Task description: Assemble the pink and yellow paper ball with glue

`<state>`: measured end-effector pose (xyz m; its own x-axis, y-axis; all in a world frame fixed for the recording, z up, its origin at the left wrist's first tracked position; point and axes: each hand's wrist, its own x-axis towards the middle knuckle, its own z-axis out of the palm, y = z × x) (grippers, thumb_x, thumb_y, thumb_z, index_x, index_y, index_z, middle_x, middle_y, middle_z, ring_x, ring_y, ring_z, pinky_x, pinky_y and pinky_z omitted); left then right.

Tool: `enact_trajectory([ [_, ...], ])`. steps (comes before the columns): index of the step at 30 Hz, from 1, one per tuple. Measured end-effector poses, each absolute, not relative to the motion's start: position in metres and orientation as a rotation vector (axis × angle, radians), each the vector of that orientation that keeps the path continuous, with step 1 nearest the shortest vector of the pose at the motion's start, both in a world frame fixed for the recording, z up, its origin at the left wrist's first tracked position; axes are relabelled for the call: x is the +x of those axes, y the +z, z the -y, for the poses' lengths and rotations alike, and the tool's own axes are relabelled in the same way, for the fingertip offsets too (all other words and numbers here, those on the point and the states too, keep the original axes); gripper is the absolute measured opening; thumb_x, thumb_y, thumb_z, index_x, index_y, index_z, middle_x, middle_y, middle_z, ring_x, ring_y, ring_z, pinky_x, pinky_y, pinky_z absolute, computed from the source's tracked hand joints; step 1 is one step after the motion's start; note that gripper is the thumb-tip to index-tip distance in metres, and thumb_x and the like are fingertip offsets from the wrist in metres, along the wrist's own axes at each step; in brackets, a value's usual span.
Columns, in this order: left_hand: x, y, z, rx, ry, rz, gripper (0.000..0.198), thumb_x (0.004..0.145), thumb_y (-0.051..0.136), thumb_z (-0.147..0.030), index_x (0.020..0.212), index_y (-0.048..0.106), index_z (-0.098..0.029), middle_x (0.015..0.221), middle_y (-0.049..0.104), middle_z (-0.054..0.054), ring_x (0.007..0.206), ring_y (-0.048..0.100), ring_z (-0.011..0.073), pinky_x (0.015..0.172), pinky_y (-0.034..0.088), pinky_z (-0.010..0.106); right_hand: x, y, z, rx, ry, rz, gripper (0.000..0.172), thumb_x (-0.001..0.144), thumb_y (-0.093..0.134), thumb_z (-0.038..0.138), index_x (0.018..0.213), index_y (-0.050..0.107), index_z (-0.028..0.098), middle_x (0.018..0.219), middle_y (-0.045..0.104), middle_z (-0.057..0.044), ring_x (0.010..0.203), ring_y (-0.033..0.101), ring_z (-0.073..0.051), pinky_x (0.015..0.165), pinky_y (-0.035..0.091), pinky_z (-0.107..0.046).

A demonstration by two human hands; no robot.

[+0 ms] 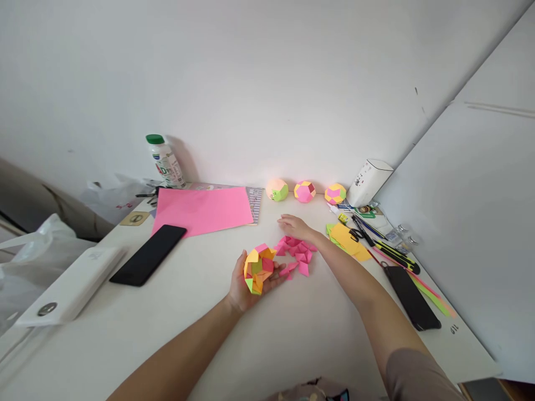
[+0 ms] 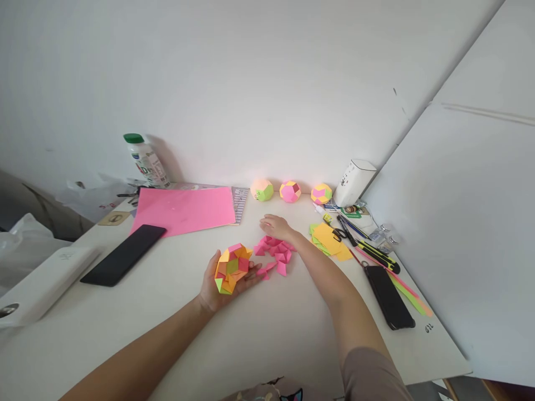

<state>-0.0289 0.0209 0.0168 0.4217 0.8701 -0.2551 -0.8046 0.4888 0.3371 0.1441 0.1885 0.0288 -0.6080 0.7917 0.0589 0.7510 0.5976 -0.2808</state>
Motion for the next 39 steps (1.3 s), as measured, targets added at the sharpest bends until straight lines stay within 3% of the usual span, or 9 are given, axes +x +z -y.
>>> enact_trajectory([
  [4,-0.028,0.017,-0.019,0.151,1.065,-0.419,0.058,0.083,0.043,-0.059,0.095,0.067,-0.008,0.086,0.067,0.016,0.104,0.06,0.0339,0.102,0.04,0.051,0.141,0.028,-0.168,-1.078,0.38,2.791,0.033,0.094,0.039,0.033,0.11,0.066,0.021,0.125,0.06,-0.007,0.121,0.05,-0.02,0.102,0.039,-0.038],
  [12,-0.027,0.018,-0.019,0.128,1.053,-0.386,0.061,0.084,0.039,-0.062,0.091,0.068,-0.008,0.087,0.065,0.015,0.098,0.06,0.0303,0.098,0.042,0.045,0.169,0.042,-0.108,-0.836,0.354,2.915,0.039,0.089,0.048,0.041,0.115,0.063,0.016,0.12,0.061,-0.012,0.117,0.052,-0.025,0.102,0.037,-0.043],
  [17,-0.027,0.021,-0.018,0.125,1.067,-0.399,0.061,0.084,0.038,-0.061,0.088,0.068,-0.009,0.082,0.064,0.014,0.082,0.061,0.0258,0.084,0.048,0.04,0.175,0.042,-0.076,-0.872,0.085,2.858,0.05,0.087,0.046,0.051,0.123,0.057,0.017,0.136,0.05,-0.014,0.134,0.03,-0.035,0.11,0.019,-0.059],
  [20,-0.029,0.017,-0.017,0.15,1.094,-0.377,0.06,0.084,0.037,-0.061,0.09,0.067,-0.009,0.08,0.064,0.013,0.07,0.059,0.0213,0.072,0.049,0.036,0.168,0.029,-0.063,-0.765,-0.03,2.884,0.041,0.089,0.046,0.043,0.12,0.058,0.019,0.143,0.044,-0.012,0.138,0.023,-0.035,0.111,0.013,-0.061],
  [29,-0.031,0.016,-0.019,0.168,1.091,-0.531,0.056,0.087,0.04,-0.056,0.103,0.066,-0.009,0.098,0.069,0.017,0.081,0.065,0.0249,0.075,0.052,0.037,0.171,-0.004,-0.067,-0.76,-0.223,2.691,0.024,0.089,0.047,0.027,0.101,0.067,0.02,0.123,0.063,-0.007,0.128,0.043,-0.031,0.109,0.023,-0.059],
  [39,-0.031,0.017,-0.025,0.198,1.065,-0.541,0.052,0.086,0.044,-0.056,0.112,0.063,-0.014,0.112,0.067,0.015,0.089,0.067,0.0268,0.078,0.052,0.04,0.167,-0.003,-0.071,-0.875,-0.125,2.544,0.023,0.084,0.048,0.027,0.096,0.068,0.02,0.116,0.065,-0.009,0.114,0.051,-0.027,0.102,0.038,-0.052],
])
